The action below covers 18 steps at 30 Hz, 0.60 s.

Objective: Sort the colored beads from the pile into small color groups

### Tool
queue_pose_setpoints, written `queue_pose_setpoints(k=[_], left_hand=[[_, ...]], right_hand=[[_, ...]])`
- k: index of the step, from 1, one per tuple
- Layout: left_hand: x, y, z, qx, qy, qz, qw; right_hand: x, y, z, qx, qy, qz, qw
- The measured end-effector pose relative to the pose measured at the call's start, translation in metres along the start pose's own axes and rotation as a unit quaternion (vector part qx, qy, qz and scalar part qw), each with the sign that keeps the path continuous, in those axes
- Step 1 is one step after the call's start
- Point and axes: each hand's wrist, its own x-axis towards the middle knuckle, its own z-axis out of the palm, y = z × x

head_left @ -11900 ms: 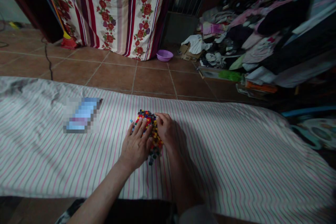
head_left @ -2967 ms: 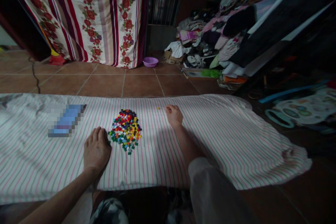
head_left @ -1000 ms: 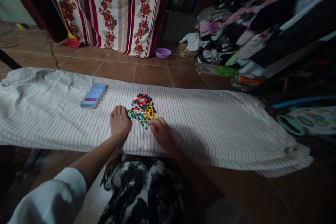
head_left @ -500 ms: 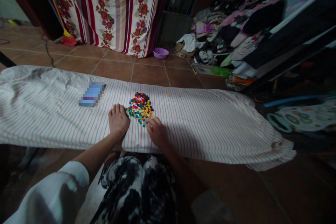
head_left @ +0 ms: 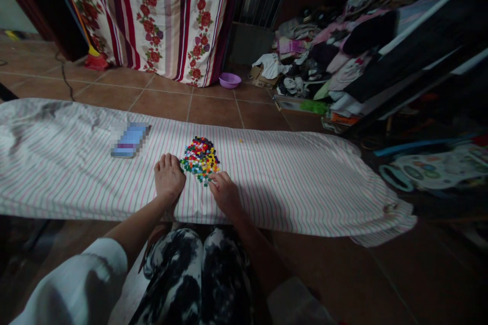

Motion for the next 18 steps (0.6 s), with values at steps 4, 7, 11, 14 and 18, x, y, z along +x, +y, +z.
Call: queue_pose_setpoints(k=[4,7,11,14,18], left_hand=[[-0.0005,0.0002,-0.001,-0.006,-0.002,0.001,1.0],[-0.0007,0.0002,-0.0013,-0.008,-0.006,0.001,1.0],[-0.0006,-0.0002,-0.0002,-0.003,-0.004,-0.002,1.0],[-0.0007,-0.0006,0.001,0.002,0.002,0.003,1.0],[-0.0015,0.0,-0.0004,0.001,0.009,0.009,1.0]], right_hand=[[-0.0002,-0.002,-0.0011,-0.01,-0.005,-0.002,1.0],[-0.0007,-0.0044,-0.0026,-0.011,-0.002,0.004,1.0],[-0.0019,-0.0076,-0.0058,0.004,0.008,0.001,1.0],[-0.003,-0.0073,-0.0066,0.025,0.027,0.009,0.999],[-0.0041,-0.003,-0.0044,0.064,0.05,0.039,0.996]])
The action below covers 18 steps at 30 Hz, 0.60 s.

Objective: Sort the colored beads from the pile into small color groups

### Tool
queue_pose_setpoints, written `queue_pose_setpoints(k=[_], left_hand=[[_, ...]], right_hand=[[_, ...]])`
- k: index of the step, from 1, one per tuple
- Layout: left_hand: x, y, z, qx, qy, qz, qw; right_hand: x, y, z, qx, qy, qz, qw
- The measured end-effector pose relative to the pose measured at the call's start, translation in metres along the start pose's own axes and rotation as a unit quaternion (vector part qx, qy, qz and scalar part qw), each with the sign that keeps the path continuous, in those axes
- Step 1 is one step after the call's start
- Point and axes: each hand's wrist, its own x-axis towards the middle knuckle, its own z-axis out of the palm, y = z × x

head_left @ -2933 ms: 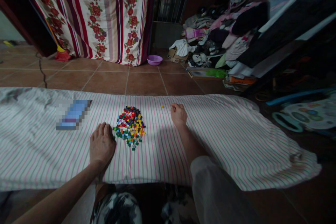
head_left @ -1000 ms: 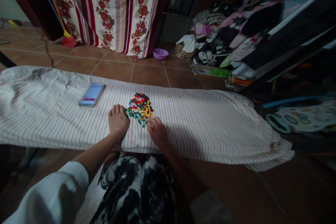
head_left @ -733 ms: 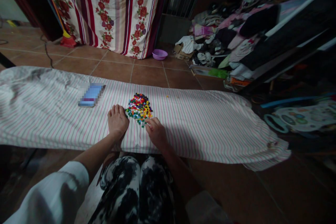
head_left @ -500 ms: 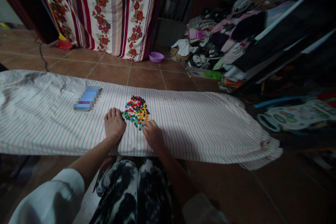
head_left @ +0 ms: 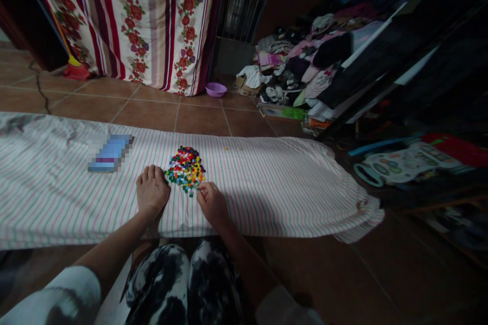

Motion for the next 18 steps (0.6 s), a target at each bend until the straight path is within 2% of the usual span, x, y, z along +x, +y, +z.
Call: queue_pose_setpoints(k=[10,18], left_hand=[[0.001,0.001,-0.003,0.005,-0.008,0.003,1.0],[0.001,0.001,-0.002,0.019,-0.011,0.004,1.0]], right_hand=[[0.006,0.011,-0.007,0.059,0.029,0.048,0.997],[0.016,0.042,-0.026,0.027,0.044,0.018,0.998]])
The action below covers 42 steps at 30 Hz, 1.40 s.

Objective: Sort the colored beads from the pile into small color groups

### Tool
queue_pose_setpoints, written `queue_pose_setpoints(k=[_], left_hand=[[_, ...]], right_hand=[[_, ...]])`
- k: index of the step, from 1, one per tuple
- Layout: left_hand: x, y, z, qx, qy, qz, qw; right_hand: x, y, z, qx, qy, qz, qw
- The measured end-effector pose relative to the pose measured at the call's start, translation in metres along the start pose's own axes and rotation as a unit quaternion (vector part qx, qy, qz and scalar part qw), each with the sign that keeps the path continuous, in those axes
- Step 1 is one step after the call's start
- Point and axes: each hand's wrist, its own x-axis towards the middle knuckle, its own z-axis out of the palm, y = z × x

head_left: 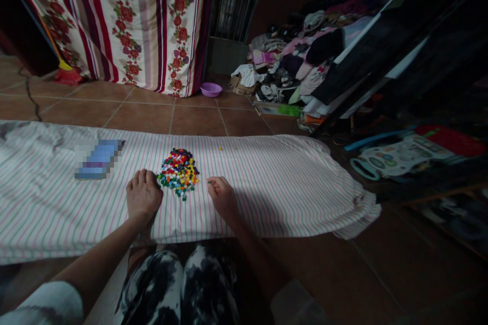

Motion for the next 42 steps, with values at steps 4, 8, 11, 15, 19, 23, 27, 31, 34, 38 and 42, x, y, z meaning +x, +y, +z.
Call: queue_pose_setpoints(k=[4,8,11,15,19,23,27,31,34,38,42], left_hand=[[0.0,0.001,-0.003,0.001,-0.007,-0.003,1.0],[0.0,0.002,-0.005,-0.01,-0.011,-0.008,1.0],[0.0,0.002,-0.005,-0.015,-0.013,-0.008,1.0],[0.0,0.002,-0.006,-0.012,-0.02,-0.01,1.0],[0.0,0.003,-0.006,-0.011,-0.014,-0.007,1.0],[0.001,0.003,-0.006,-0.011,-0.014,-0.004,1.0],[0.001,0.003,-0.006,-0.009,-0.013,-0.003,1.0],[0.001,0.004,-0.006,-0.001,-0.012,-0.006,1.0],[0.001,0.005,-0.005,0.012,-0.014,-0.005,1.0],[0.002,0.005,-0.005,0.017,-0.022,-0.01,1.0],[0.002,0.004,-0.004,0.016,-0.024,-0.01,1.0]], right_hand=[[0.012,0.017,-0.014,-0.01,0.027,0.003,1.0],[0.028,0.033,-0.029,-0.02,0.035,0.02,0.999],[0.039,0.043,-0.038,-0.044,0.055,0.038,0.997],[0.052,0.054,-0.048,-0.076,0.083,0.061,0.992],[0.068,0.069,-0.059,-0.101,0.098,0.087,0.986],[0.083,0.084,-0.068,-0.129,0.109,0.124,0.978],[0.096,0.096,-0.072,-0.159,0.111,0.142,0.971],[0.108,0.103,-0.071,-0.175,0.099,0.149,0.968],[0.117,0.107,-0.069,-0.189,0.097,0.161,0.964],[0.128,0.112,-0.07,-0.196,0.101,0.162,0.962],[0.136,0.116,-0.072,-0.21,0.11,0.169,0.957]])
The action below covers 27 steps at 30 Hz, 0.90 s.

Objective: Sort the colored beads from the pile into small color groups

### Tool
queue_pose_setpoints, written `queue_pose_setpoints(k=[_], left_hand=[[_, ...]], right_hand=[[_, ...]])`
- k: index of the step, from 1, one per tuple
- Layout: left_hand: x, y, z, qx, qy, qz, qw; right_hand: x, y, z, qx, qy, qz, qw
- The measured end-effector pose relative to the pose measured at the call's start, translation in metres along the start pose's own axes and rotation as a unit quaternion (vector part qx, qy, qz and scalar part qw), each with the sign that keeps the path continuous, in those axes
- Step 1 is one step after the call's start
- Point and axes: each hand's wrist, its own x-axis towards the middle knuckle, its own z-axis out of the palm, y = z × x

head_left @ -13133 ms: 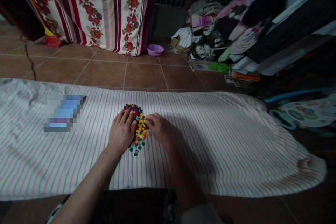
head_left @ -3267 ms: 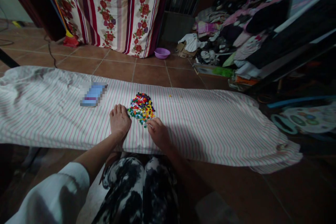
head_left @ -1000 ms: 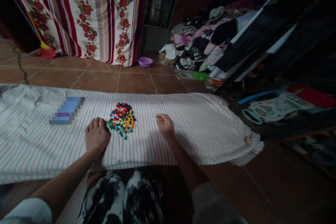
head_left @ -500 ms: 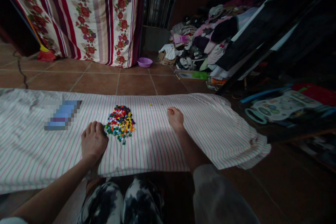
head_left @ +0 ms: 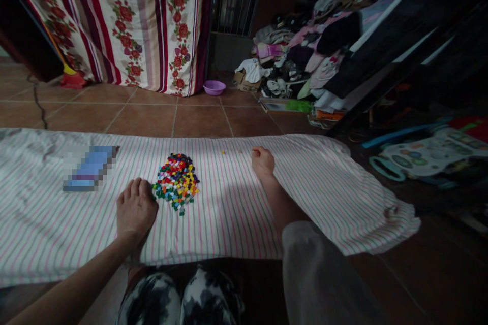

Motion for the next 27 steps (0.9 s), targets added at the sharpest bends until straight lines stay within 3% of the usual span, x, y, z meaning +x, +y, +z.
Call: queue_pose_setpoints(k=[27], left_hand=[[0.0,-0.002,0.004,0.022,0.008,0.008,1.0]], right_hand=[[0.017,0.008,0.006,-0.087,-0.032,0.042,0.995]])
